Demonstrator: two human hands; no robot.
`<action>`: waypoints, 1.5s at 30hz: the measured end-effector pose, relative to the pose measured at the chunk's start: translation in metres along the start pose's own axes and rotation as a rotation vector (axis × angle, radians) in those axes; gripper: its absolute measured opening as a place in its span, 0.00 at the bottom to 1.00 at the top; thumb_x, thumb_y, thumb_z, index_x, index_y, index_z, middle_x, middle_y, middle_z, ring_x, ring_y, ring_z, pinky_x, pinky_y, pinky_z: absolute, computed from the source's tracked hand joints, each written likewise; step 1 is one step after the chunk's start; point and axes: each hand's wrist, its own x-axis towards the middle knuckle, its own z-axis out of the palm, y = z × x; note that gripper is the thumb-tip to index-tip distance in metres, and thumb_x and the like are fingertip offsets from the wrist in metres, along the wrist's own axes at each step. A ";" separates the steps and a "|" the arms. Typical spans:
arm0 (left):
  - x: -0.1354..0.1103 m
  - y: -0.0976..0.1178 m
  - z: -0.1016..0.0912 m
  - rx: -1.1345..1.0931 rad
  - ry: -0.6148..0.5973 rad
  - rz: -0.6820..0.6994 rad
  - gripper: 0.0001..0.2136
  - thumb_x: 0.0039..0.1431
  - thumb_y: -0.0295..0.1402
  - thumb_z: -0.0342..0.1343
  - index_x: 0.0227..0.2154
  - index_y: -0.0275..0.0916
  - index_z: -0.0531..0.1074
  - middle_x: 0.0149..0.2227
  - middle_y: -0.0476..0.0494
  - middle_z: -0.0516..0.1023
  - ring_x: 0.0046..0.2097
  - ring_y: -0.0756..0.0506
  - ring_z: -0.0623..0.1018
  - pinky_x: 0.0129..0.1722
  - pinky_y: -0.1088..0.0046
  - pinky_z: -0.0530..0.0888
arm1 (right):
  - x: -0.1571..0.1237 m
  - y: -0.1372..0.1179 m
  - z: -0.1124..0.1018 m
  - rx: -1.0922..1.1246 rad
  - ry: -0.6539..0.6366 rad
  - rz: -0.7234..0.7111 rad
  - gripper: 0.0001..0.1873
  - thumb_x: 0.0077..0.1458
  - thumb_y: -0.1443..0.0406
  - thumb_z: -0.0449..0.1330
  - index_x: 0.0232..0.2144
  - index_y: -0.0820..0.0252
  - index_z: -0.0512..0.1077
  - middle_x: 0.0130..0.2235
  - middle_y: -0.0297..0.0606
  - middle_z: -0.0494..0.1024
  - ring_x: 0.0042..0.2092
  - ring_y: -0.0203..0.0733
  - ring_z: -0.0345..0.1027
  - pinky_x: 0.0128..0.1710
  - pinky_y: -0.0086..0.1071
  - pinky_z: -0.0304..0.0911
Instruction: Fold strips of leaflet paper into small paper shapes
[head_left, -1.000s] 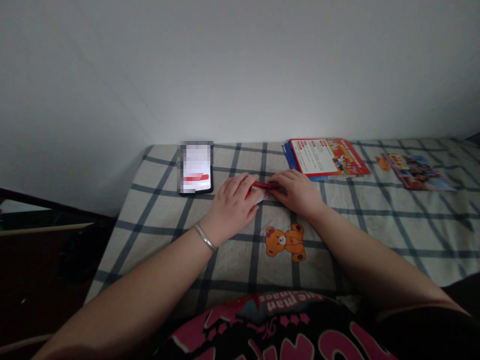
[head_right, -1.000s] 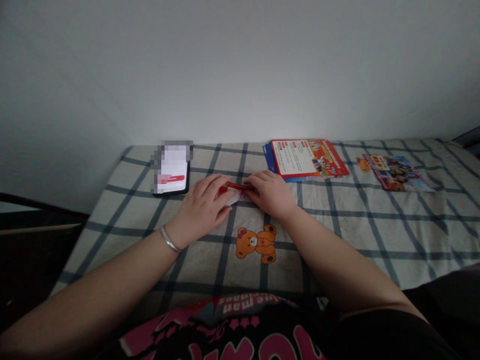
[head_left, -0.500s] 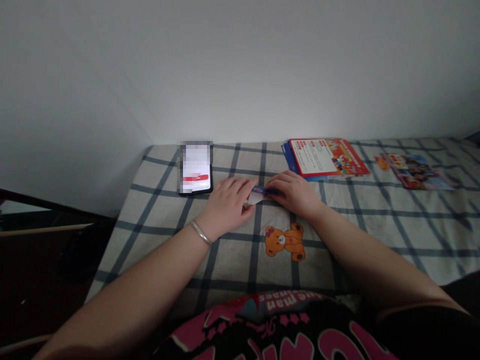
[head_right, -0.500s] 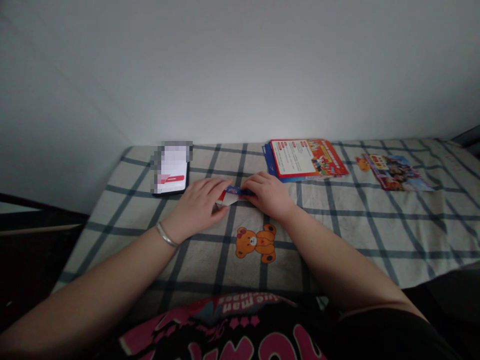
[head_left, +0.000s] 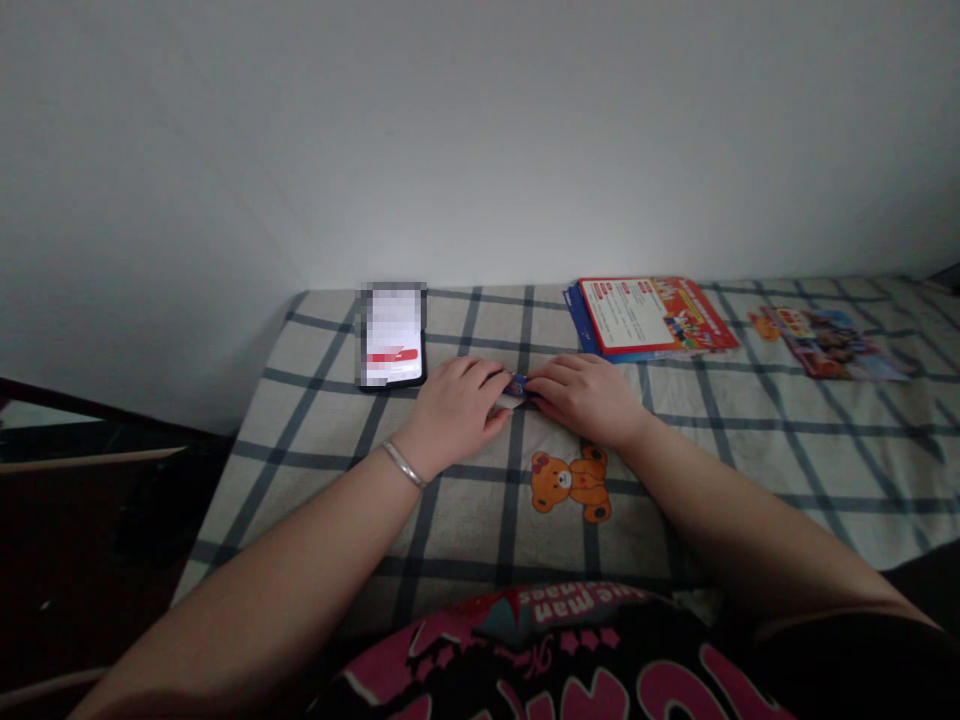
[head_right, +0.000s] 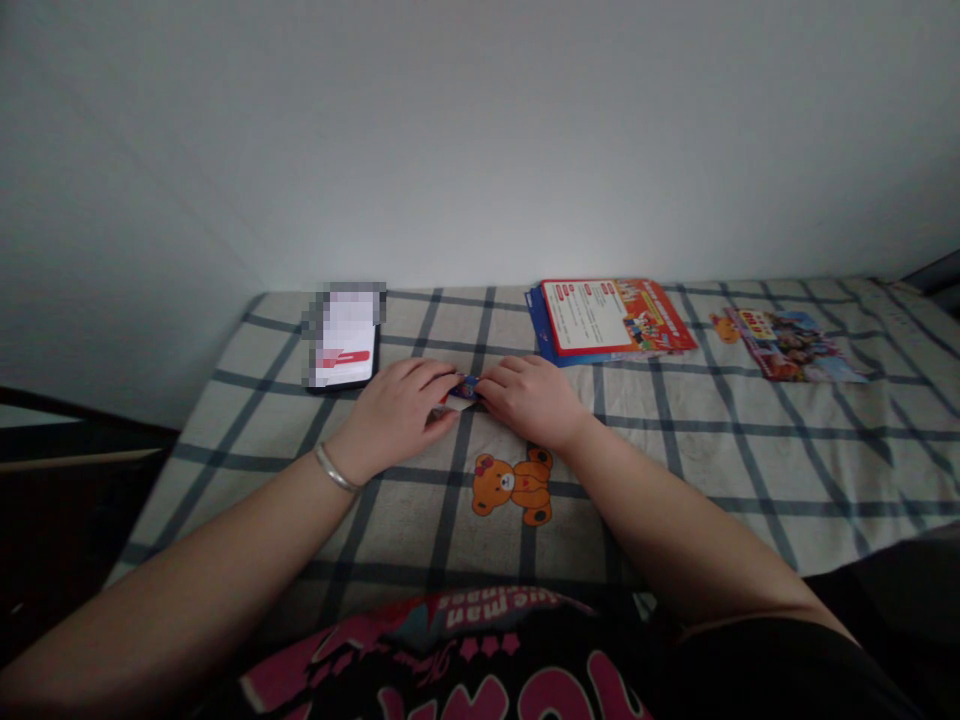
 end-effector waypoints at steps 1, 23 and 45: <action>0.000 0.000 0.000 -0.009 0.003 -0.003 0.18 0.60 0.38 0.56 0.50 0.35 0.71 0.51 0.39 0.74 0.51 0.38 0.72 0.52 0.57 0.69 | 0.000 -0.002 -0.001 -0.034 -0.012 0.000 0.11 0.63 0.64 0.52 0.40 0.57 0.76 0.40 0.39 0.80 0.41 0.44 0.70 0.38 0.37 0.60; 0.001 -0.009 0.006 -0.163 0.134 -0.143 0.07 0.63 0.29 0.50 0.41 0.37 0.72 0.39 0.42 0.78 0.42 0.43 0.76 0.44 0.63 0.73 | -0.004 0.007 0.006 -0.023 0.147 0.319 0.08 0.58 0.64 0.54 0.35 0.59 0.74 0.32 0.39 0.79 0.34 0.43 0.71 0.31 0.35 0.60; 0.001 -0.011 0.005 -0.596 0.183 -0.184 0.10 0.65 0.27 0.46 0.39 0.40 0.73 0.38 0.46 0.79 0.41 0.48 0.77 0.44 0.66 0.75 | -0.008 0.012 0.008 0.093 0.185 0.324 0.07 0.61 0.67 0.53 0.36 0.56 0.71 0.37 0.39 0.79 0.39 0.44 0.72 0.37 0.35 0.65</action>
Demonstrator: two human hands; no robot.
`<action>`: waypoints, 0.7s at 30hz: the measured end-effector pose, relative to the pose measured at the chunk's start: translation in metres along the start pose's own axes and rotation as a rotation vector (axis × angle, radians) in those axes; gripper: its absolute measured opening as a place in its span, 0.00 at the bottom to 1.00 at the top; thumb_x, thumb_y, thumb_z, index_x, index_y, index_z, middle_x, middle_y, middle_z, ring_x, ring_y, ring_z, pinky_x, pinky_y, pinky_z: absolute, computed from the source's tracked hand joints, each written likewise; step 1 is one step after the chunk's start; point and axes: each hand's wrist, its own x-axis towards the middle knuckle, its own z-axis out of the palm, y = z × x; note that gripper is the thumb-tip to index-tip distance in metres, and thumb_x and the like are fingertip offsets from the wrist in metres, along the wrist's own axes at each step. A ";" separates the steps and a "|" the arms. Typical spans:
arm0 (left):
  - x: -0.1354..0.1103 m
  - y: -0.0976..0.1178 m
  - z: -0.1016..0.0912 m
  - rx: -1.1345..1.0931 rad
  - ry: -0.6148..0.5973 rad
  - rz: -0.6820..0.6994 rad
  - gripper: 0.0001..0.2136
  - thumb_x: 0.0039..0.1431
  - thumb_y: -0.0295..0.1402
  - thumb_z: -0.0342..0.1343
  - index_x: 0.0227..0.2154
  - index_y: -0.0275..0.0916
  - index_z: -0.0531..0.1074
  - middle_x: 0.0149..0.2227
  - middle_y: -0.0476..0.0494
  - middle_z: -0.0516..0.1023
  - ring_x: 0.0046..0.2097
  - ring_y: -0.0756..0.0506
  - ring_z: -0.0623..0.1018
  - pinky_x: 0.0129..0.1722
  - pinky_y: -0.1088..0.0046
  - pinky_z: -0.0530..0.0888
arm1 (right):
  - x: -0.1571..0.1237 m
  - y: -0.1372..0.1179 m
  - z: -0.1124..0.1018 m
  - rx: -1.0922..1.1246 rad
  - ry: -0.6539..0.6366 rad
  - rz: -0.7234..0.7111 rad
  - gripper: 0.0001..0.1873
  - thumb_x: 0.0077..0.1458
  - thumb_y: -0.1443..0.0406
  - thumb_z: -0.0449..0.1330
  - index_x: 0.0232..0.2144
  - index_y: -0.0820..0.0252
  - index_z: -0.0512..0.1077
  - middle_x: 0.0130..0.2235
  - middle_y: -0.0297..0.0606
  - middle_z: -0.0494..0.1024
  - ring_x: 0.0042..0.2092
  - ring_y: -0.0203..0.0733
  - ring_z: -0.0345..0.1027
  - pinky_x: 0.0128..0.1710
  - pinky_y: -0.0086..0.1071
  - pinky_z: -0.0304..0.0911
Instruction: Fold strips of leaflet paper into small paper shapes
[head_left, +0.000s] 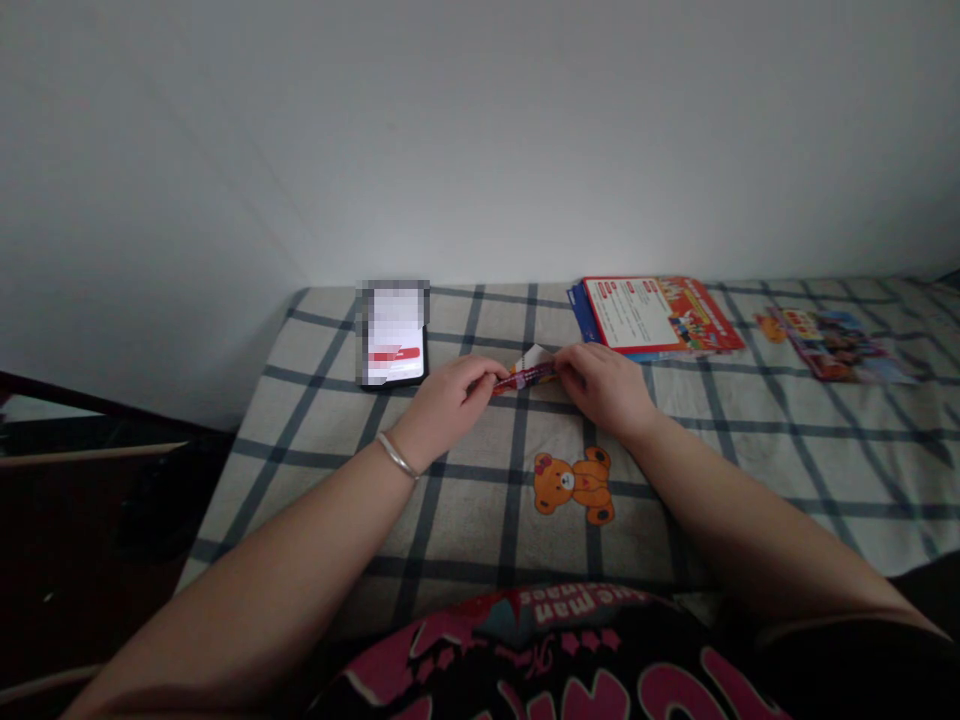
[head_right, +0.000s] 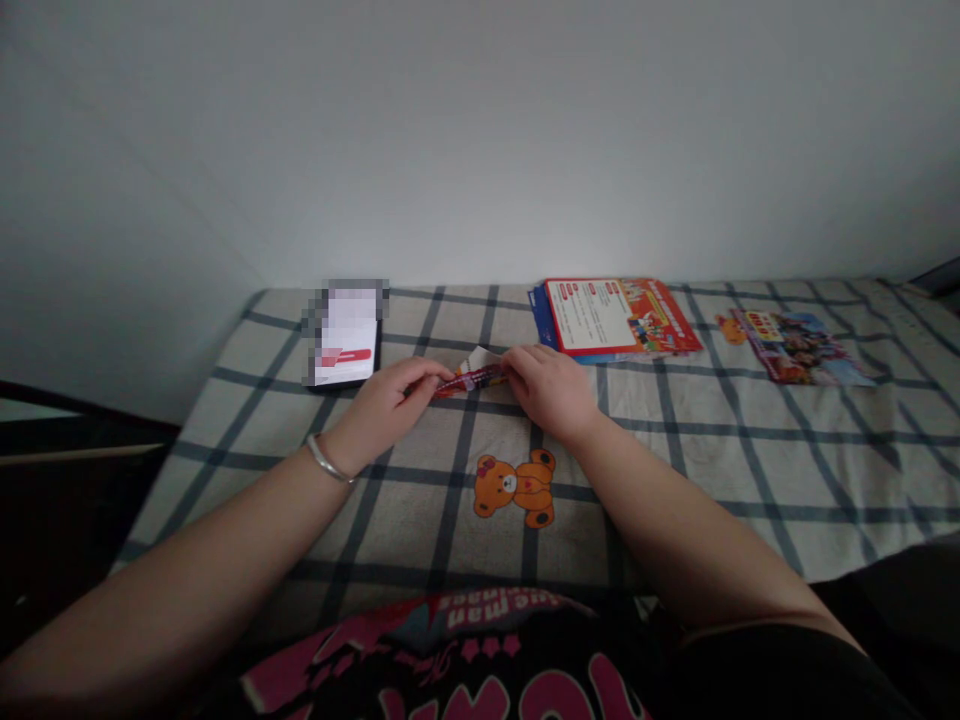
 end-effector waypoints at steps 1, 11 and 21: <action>0.000 -0.001 0.000 -0.014 -0.004 -0.001 0.11 0.65 0.27 0.46 0.39 0.40 0.73 0.38 0.46 0.79 0.41 0.48 0.77 0.44 0.66 0.75 | 0.000 0.000 0.000 0.017 -0.007 -0.015 0.07 0.61 0.68 0.53 0.37 0.55 0.71 0.39 0.39 0.79 0.41 0.44 0.72 0.39 0.35 0.65; 0.002 -0.007 -0.001 0.017 -0.059 0.042 0.09 0.63 0.25 0.50 0.39 0.41 0.74 0.39 0.47 0.79 0.41 0.48 0.77 0.44 0.66 0.75 | 0.001 0.002 0.001 0.139 -0.039 -0.024 0.10 0.58 0.71 0.55 0.42 0.56 0.70 0.43 0.40 0.78 0.45 0.45 0.71 0.45 0.38 0.67; 0.002 -0.002 0.002 0.070 -0.060 0.043 0.07 0.60 0.24 0.54 0.38 0.40 0.73 0.40 0.47 0.77 0.45 0.47 0.76 0.48 0.64 0.73 | 0.002 0.007 0.005 0.241 -0.031 -0.017 0.10 0.56 0.72 0.55 0.40 0.55 0.69 0.42 0.39 0.78 0.45 0.46 0.71 0.45 0.39 0.67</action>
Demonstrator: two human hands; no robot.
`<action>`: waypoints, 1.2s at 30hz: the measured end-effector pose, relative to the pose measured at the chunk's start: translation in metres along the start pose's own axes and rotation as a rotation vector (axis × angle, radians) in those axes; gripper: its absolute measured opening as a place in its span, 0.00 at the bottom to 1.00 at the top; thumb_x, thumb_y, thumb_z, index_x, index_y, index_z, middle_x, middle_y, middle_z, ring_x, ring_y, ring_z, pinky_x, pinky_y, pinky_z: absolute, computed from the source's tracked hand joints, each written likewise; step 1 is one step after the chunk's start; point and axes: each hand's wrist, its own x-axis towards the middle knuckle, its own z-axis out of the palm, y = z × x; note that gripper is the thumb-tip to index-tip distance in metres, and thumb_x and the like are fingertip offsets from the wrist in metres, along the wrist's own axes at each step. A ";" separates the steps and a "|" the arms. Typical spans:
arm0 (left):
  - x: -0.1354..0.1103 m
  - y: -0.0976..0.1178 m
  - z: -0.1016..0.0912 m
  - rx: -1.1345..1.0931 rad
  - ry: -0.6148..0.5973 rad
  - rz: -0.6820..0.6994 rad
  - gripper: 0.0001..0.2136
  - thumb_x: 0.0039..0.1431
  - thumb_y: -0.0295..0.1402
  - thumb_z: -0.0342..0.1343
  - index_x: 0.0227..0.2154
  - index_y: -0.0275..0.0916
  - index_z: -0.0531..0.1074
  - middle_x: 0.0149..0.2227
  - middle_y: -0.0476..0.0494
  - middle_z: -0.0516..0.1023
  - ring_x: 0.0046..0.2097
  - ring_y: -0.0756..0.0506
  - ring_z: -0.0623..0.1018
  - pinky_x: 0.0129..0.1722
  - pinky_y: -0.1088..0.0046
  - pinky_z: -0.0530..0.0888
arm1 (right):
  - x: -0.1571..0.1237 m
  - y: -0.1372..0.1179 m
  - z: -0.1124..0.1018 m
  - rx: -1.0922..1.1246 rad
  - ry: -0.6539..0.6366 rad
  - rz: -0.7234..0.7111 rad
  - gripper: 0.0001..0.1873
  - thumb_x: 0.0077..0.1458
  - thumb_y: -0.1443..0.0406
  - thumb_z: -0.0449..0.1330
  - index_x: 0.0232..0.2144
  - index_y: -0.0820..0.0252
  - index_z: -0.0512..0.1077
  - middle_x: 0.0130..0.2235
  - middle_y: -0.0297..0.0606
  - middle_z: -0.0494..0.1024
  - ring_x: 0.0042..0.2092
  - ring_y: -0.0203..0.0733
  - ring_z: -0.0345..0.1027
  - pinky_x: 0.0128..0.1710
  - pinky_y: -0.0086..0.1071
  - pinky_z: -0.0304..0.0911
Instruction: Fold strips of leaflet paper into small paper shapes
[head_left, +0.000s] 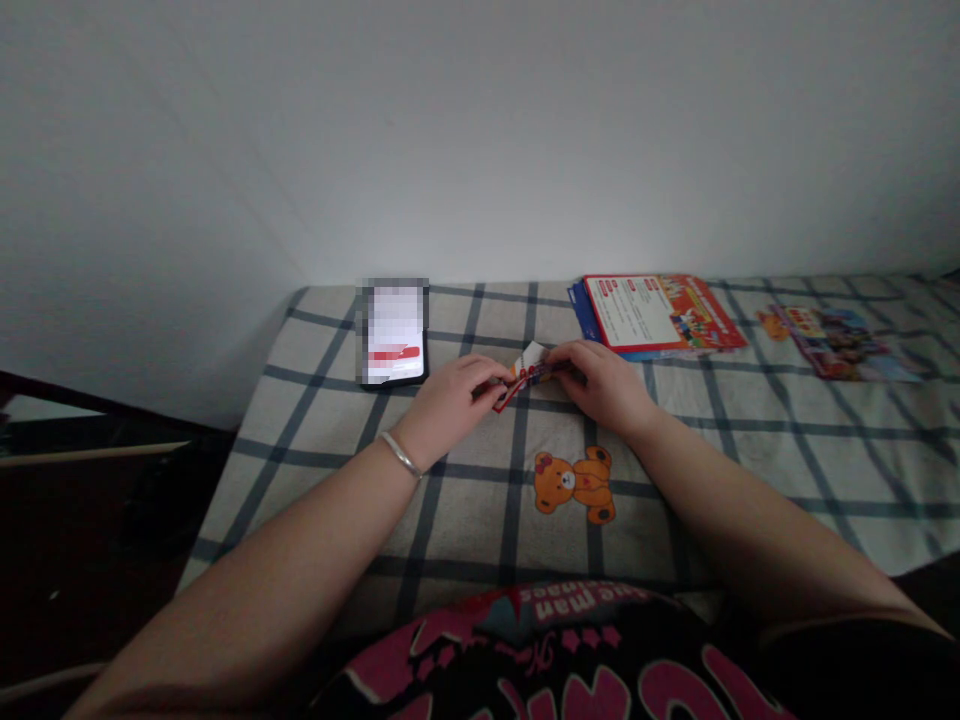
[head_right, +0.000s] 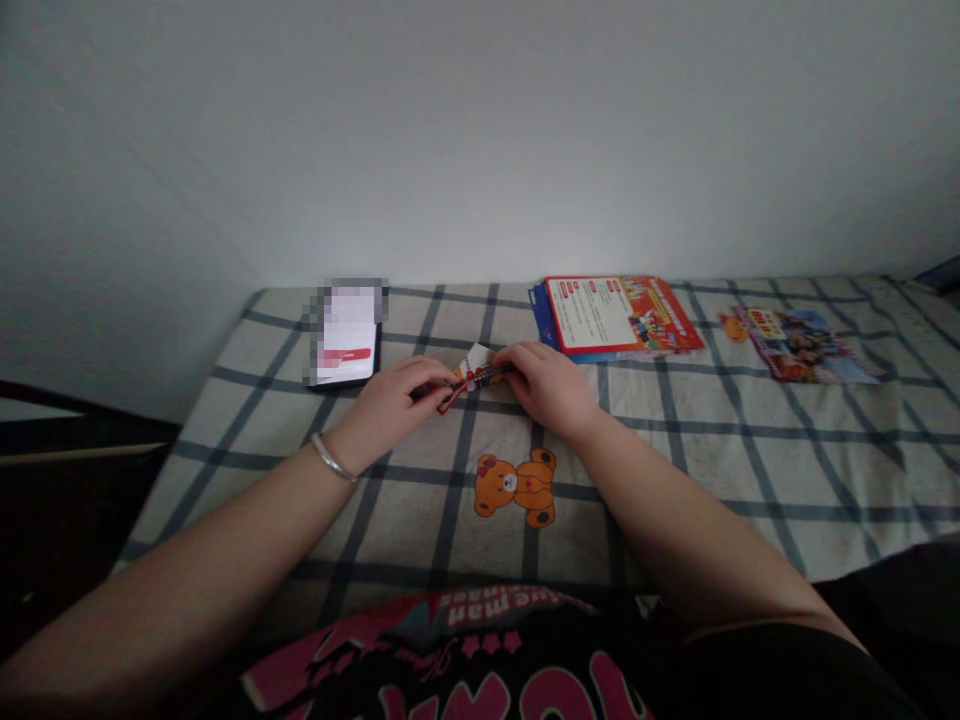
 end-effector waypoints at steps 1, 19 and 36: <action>0.000 0.000 0.000 0.000 0.000 0.000 0.07 0.60 0.23 0.54 0.38 0.40 0.73 0.40 0.47 0.77 0.45 0.47 0.76 0.48 0.65 0.73 | 0.000 0.001 0.001 0.024 0.006 -0.001 0.10 0.55 0.72 0.55 0.39 0.55 0.69 0.41 0.39 0.78 0.44 0.45 0.71 0.44 0.39 0.67; 0.006 -0.001 0.007 0.112 0.005 0.037 0.07 0.60 0.22 0.53 0.38 0.39 0.71 0.40 0.46 0.75 0.44 0.46 0.75 0.47 0.64 0.73 | 0.002 0.002 -0.001 0.194 -0.012 -0.106 0.07 0.57 0.72 0.55 0.35 0.55 0.70 0.40 0.38 0.78 0.44 0.43 0.71 0.46 0.40 0.66; 0.007 -0.002 0.012 0.150 -0.011 0.026 0.14 0.56 0.21 0.56 0.44 0.39 0.66 0.41 0.44 0.74 0.42 0.45 0.76 0.43 0.65 0.74 | 0.002 -0.002 -0.001 0.146 0.003 -0.158 0.06 0.62 0.69 0.53 0.36 0.56 0.70 0.39 0.38 0.78 0.42 0.42 0.70 0.45 0.37 0.66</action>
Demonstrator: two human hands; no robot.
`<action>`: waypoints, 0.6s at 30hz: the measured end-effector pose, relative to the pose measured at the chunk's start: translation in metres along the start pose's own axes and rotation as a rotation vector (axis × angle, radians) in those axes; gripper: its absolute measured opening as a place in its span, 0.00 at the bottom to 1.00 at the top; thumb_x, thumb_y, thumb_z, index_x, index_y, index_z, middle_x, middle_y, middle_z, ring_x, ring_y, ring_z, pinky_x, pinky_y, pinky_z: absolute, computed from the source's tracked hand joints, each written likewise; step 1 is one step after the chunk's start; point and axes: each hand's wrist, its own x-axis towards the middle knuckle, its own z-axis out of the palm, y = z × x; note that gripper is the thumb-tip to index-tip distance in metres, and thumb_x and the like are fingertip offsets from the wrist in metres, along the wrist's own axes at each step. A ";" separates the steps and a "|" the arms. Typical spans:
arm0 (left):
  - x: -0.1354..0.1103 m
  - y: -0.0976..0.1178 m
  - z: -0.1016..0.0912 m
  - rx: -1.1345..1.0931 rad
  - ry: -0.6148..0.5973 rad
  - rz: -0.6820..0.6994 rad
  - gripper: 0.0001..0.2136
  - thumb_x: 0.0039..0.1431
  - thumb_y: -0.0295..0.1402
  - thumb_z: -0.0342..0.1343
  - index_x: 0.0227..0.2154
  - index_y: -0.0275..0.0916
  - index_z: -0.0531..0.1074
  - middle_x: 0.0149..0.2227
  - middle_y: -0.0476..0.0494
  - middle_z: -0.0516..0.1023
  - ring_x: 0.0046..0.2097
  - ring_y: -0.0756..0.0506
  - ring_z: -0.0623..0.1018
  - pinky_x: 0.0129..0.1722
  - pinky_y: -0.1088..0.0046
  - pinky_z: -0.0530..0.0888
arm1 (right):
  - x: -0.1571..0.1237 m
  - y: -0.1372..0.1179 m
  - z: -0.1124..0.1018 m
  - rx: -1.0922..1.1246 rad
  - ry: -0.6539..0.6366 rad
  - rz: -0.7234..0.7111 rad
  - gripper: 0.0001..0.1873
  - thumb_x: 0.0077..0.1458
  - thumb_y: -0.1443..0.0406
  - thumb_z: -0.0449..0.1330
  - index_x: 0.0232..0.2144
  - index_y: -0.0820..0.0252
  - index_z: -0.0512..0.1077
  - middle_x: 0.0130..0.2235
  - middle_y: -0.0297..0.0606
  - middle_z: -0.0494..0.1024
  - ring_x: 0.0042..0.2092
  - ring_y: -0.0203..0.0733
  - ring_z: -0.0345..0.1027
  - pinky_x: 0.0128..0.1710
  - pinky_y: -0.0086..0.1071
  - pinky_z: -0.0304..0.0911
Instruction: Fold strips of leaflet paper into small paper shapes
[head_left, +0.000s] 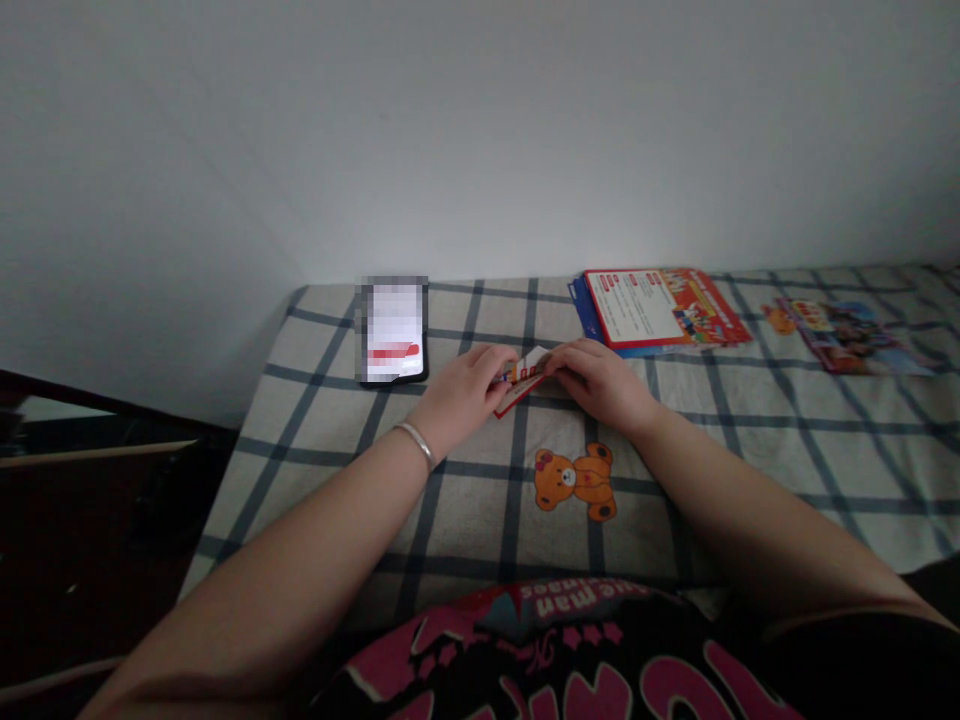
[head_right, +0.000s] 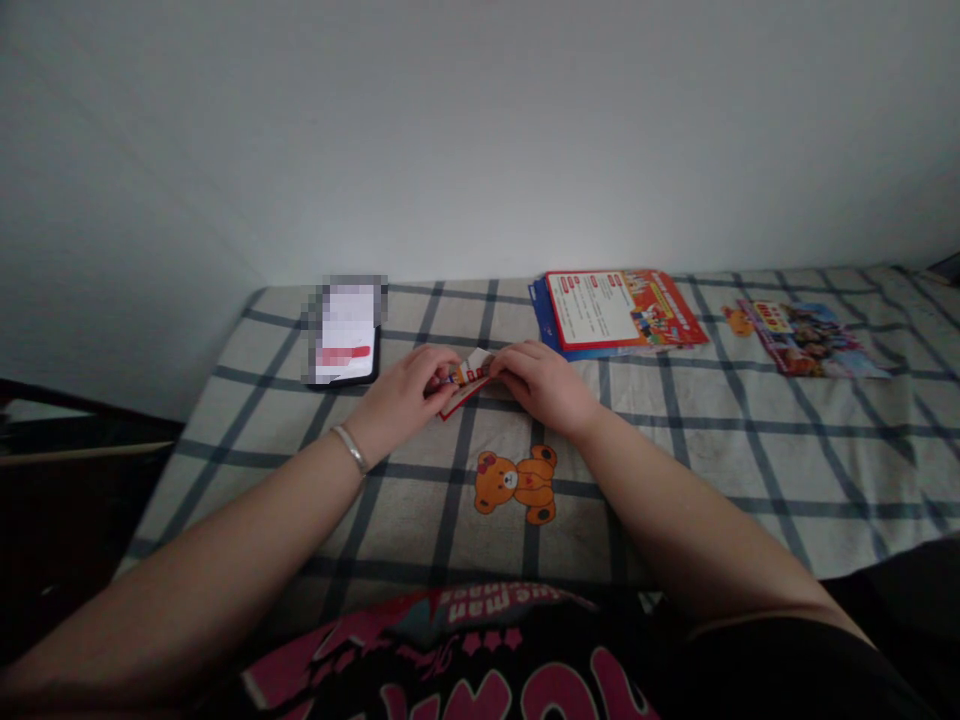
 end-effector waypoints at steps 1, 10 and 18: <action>0.001 0.000 0.000 -0.009 -0.001 -0.018 0.15 0.56 0.21 0.56 0.45 0.39 0.66 0.41 0.44 0.74 0.42 0.45 0.76 0.43 0.66 0.73 | 0.000 0.000 0.000 -0.001 -0.005 0.001 0.07 0.62 0.69 0.53 0.36 0.56 0.70 0.39 0.38 0.78 0.42 0.42 0.70 0.45 0.37 0.66; -0.005 -0.003 -0.008 -0.132 -0.034 -0.143 0.07 0.60 0.24 0.56 0.40 0.40 0.71 0.37 0.48 0.80 0.38 0.47 0.79 0.39 0.69 0.74 | -0.001 0.001 0.001 0.012 -0.003 0.039 0.06 0.61 0.70 0.54 0.36 0.56 0.70 0.39 0.38 0.78 0.42 0.42 0.71 0.45 0.37 0.66; -0.008 -0.002 -0.014 -0.091 -0.008 -0.049 0.09 0.63 0.25 0.51 0.42 0.41 0.73 0.41 0.47 0.80 0.42 0.47 0.79 0.43 0.67 0.75 | -0.002 0.000 0.000 -0.020 0.009 0.128 0.06 0.60 0.69 0.54 0.36 0.55 0.71 0.39 0.39 0.78 0.42 0.43 0.71 0.43 0.38 0.67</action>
